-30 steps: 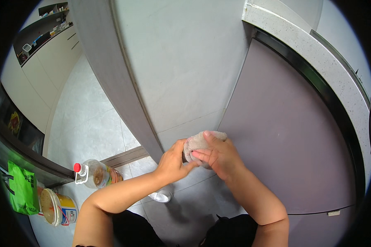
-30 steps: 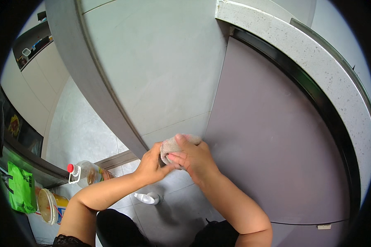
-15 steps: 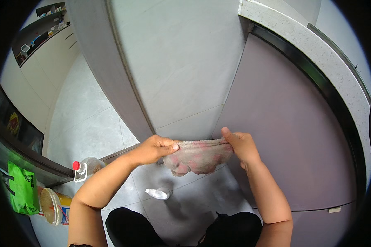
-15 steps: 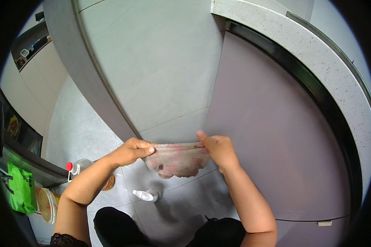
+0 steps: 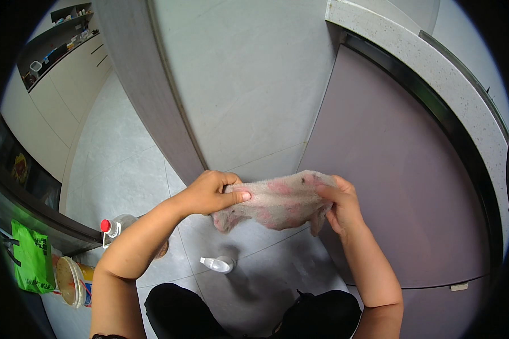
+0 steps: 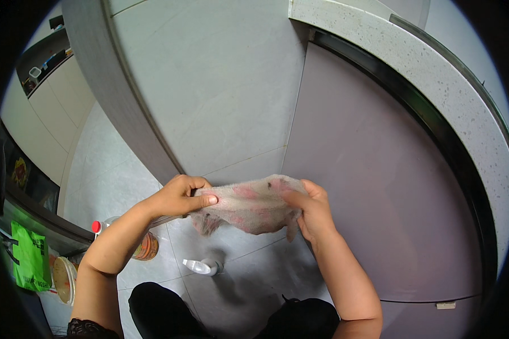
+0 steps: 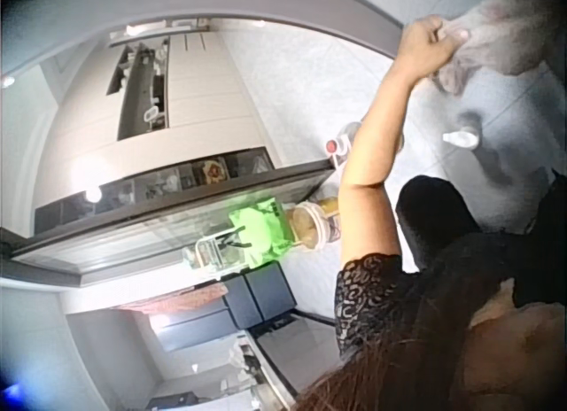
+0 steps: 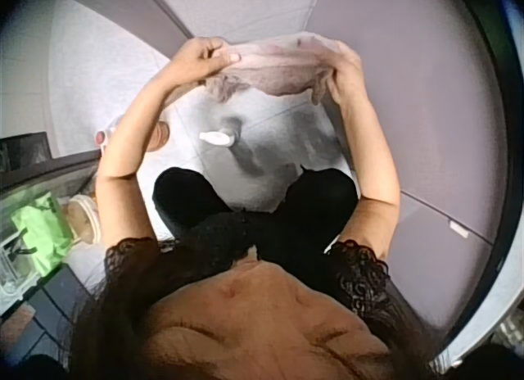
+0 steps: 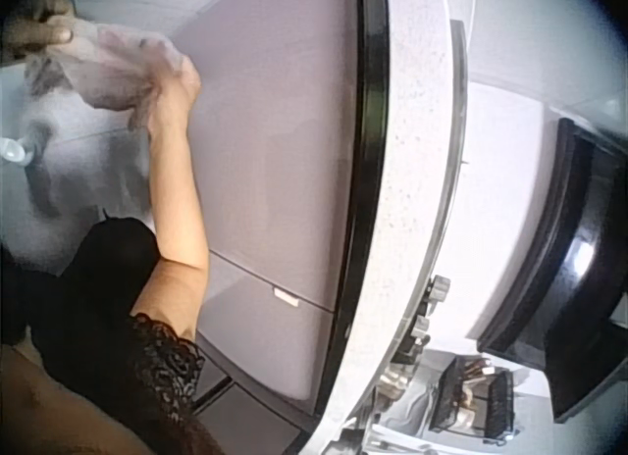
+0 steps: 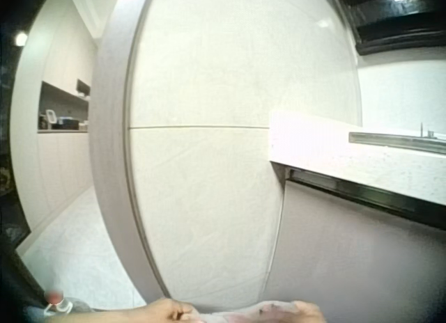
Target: The person wipes a vertical wall surface with a cloth, moving from upper sections down to the baseboard and corner. They repeatedly rub the wall and the junction with the floor, occasionally folding the cloth to use a clean side.
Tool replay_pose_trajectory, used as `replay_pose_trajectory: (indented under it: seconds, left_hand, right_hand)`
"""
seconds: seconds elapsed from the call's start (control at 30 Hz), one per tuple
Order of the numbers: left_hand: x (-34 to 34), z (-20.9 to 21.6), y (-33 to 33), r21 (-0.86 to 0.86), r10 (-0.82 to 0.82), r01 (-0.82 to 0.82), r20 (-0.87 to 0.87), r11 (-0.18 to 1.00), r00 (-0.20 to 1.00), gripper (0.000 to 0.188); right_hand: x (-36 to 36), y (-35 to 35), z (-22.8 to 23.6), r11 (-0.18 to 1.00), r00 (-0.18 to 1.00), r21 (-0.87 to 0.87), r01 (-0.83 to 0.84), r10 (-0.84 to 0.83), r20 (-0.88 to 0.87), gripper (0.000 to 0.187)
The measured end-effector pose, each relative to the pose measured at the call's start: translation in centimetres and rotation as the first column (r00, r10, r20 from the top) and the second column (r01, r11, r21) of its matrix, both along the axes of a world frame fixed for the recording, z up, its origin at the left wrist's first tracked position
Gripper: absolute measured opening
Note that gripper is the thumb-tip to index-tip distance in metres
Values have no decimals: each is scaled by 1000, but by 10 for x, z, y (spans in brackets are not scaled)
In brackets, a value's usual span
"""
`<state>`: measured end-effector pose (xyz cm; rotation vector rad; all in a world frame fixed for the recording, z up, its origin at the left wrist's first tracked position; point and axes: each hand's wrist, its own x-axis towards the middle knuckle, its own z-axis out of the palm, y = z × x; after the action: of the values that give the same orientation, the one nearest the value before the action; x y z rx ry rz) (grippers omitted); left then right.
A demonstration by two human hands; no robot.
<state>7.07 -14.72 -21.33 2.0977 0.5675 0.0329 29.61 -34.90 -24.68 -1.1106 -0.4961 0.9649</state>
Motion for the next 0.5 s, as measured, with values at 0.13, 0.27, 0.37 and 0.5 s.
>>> replay_pose_trajectory:
  seconds: [0.13, 0.27, 0.37, 0.5]
  left_hand:
    - [-6, 11, 10, -101, -61, 65, 38, 993, 997, 25]
    - [-2, -11, 25, -166, -114, 122, 55, 979, 992, 20]
    - [-3, -11, 26, -140, -131, 133, 19, 981, 991, 21]
    - [-7, -7, 24, 23, -229, 229, 20, 973, 973, 25]
  right_hand:
    - [-4, 1, 5, 970, 927, 241, -19, 108, -360, 29]
    - [9, 15, -27, 975, 915, 117, -187, 217, -339, 41]
    - [1, 18, -15, 983, 958, -67, -172, 151, -243, 45]
    - [-3, 10, -13, 854, 916, -421, -305, 384, 114, 40]
